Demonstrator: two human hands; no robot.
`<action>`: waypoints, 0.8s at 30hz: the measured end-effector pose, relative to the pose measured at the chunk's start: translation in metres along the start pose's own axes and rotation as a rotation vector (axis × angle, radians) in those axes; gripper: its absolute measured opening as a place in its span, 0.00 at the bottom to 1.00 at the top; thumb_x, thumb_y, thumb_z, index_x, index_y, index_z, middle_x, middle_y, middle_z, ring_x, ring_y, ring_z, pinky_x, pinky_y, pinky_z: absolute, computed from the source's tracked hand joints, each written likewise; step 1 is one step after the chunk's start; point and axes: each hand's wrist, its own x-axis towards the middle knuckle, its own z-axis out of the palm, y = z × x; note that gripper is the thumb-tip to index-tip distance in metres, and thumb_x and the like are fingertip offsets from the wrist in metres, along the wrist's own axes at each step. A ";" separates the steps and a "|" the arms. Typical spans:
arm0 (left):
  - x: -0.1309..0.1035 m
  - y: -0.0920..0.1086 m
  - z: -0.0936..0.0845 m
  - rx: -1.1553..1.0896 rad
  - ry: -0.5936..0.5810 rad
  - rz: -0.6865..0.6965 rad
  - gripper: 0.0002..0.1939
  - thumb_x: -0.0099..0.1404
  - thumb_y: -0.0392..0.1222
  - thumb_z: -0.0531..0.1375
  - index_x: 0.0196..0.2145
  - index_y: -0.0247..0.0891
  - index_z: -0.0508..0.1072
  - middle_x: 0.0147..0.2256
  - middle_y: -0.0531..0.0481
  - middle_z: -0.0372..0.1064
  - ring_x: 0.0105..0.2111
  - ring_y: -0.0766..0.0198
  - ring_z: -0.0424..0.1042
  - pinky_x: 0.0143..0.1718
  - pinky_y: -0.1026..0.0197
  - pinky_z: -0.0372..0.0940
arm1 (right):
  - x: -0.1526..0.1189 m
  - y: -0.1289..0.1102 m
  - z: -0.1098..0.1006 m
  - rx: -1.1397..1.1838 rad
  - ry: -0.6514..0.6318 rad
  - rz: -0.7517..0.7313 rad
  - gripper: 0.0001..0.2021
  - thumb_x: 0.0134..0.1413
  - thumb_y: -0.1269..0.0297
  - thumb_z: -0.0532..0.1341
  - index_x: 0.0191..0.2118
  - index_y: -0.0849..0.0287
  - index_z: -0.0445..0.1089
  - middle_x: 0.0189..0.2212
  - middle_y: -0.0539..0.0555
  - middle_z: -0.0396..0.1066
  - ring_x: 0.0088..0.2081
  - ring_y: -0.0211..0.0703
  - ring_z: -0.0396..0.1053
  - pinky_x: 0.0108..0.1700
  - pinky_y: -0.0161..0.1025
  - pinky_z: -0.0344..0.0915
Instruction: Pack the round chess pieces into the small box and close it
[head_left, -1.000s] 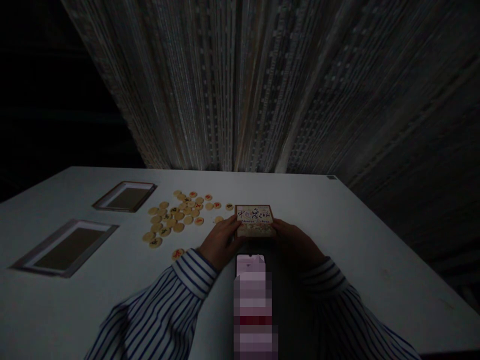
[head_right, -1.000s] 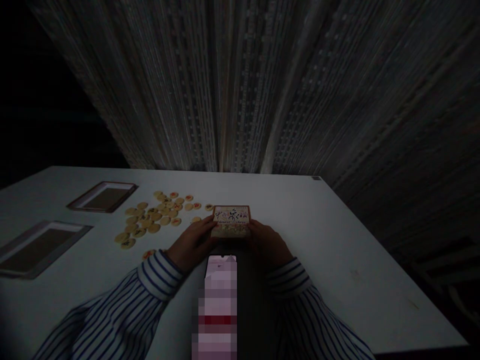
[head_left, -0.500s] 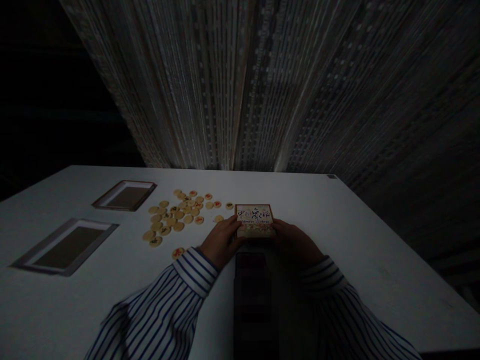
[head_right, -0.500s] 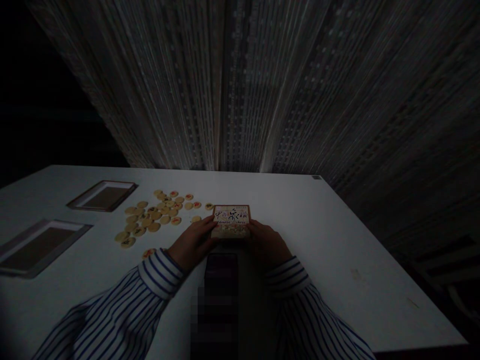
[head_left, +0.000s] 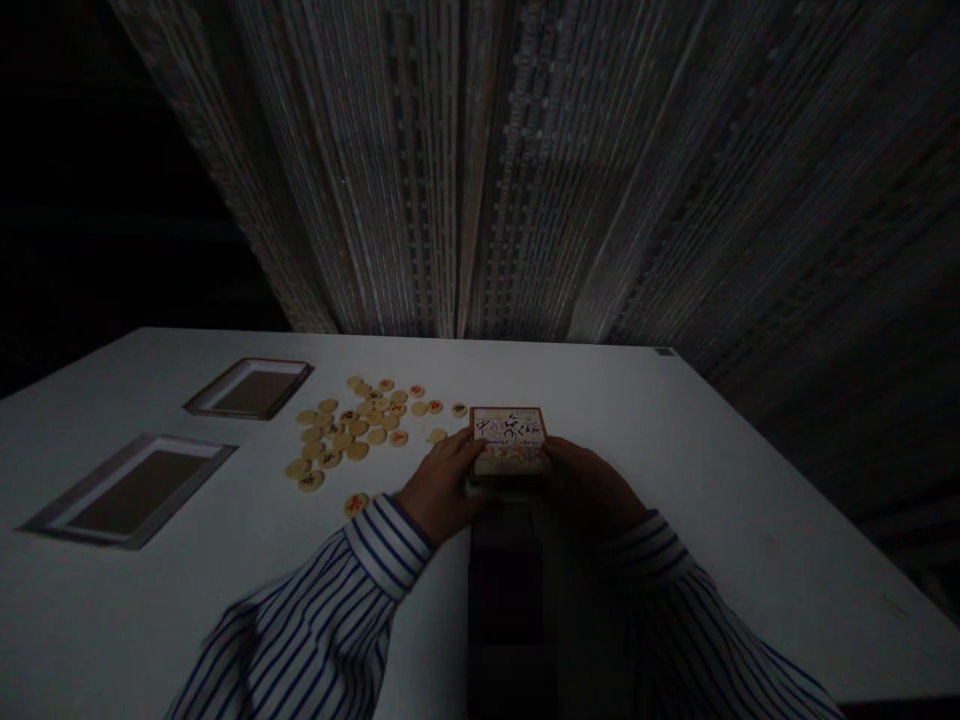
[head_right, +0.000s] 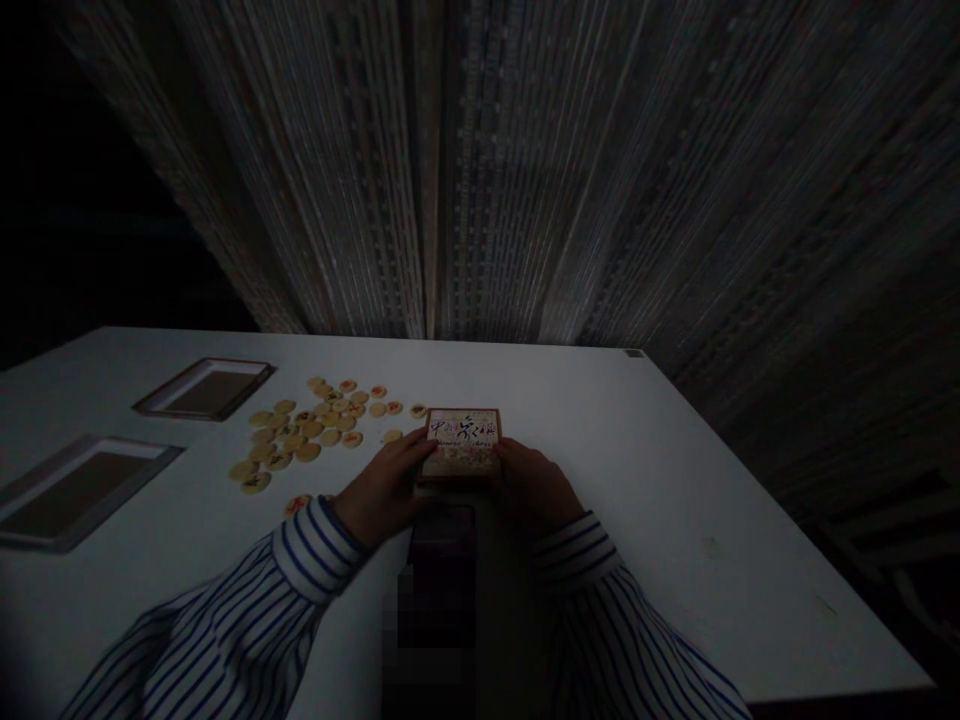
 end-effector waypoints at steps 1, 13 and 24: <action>-0.001 0.000 -0.001 -0.002 -0.024 0.001 0.37 0.45 0.44 0.65 0.53 0.37 0.60 0.57 0.35 0.52 0.55 0.46 0.55 0.52 0.42 0.55 | 0.000 0.000 -0.001 -0.006 0.008 0.004 0.15 0.50 0.66 0.55 0.46 0.56 0.64 0.48 0.57 0.67 0.44 0.48 0.68 0.43 0.47 0.67; -0.003 0.005 -0.007 0.008 -0.140 -0.055 0.46 0.42 0.50 0.67 0.56 0.33 0.55 0.59 0.31 0.45 0.58 0.42 0.47 0.53 0.40 0.51 | 0.000 -0.001 0.001 -0.041 0.009 0.059 0.18 0.50 0.64 0.55 0.49 0.59 0.63 0.50 0.60 0.65 0.48 0.49 0.65 0.48 0.48 0.64; 0.007 0.000 0.004 0.150 -0.004 -0.025 0.20 0.60 0.41 0.54 0.49 0.31 0.64 0.53 0.35 0.59 0.52 0.50 0.58 0.50 0.46 0.58 | 0.003 -0.001 0.008 -0.070 -0.029 0.079 0.17 0.52 0.66 0.52 0.49 0.60 0.63 0.52 0.60 0.62 0.49 0.48 0.63 0.49 0.47 0.62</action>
